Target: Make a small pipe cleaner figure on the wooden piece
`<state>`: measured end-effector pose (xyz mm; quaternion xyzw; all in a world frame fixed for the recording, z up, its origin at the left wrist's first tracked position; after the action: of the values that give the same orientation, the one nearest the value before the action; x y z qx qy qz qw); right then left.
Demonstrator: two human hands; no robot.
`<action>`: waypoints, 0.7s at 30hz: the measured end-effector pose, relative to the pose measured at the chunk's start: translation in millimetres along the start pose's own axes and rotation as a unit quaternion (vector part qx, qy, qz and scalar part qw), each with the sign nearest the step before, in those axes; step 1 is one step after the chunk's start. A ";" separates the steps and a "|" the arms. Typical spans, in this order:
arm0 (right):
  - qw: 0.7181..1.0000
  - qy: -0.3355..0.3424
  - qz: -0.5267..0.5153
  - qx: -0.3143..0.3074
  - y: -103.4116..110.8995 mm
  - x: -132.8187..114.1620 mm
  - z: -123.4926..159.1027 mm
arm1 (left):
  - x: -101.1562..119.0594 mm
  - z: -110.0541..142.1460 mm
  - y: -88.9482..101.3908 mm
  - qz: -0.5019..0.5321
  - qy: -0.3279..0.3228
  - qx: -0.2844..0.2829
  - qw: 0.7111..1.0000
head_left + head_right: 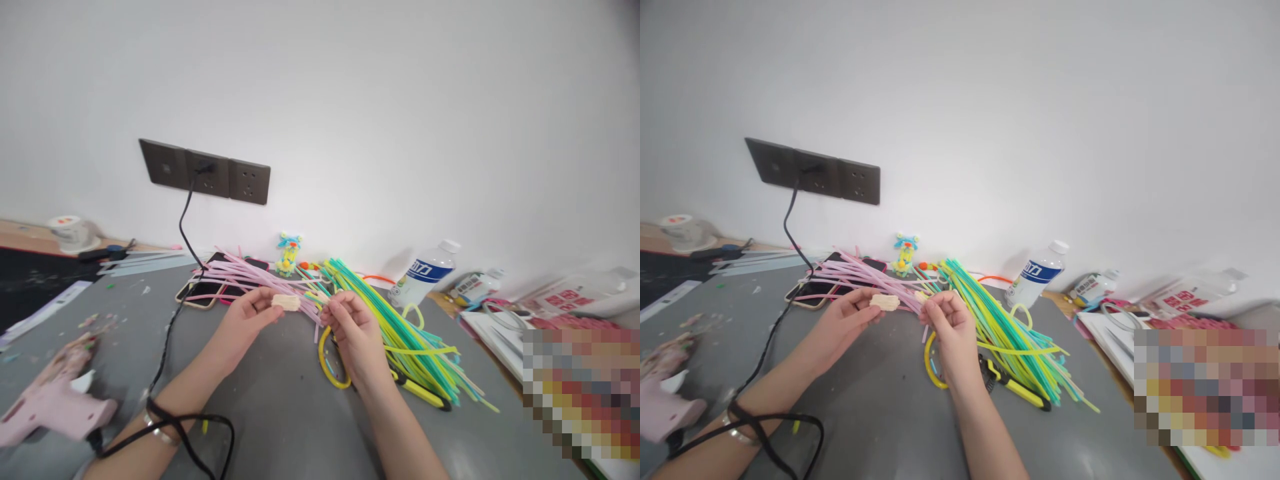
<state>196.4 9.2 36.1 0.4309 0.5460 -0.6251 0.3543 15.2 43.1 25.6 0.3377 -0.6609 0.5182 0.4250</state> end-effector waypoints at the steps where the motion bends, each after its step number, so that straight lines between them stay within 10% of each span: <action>1: 1.000 -0.004 0.000 0.002 0.2 0.5 -0.2 | -0.7 -0.1 0.9 -0.005 -0.005 0.001 1.000; 21: 0.994 0.006 0.105 0.012 -1.0 -0.1 -1.0 | 0.1 -1.6 4.4 -0.135 -0.076 -0.011 0.988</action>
<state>195.6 10.3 36.6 0.4940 0.4925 -0.5883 0.4091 11.5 45.7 24.0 0.4573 -0.6451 0.4220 0.4435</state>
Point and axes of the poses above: each hand's wrist, its own z-axis away from the middle knuckle, its own y-axis out of the back of the hand, x = y × z, the point moved 5 cm from there along -z, towards the middle knuckle, and after that the axes turned 9 degrees about -y, right-handed, at the moved point
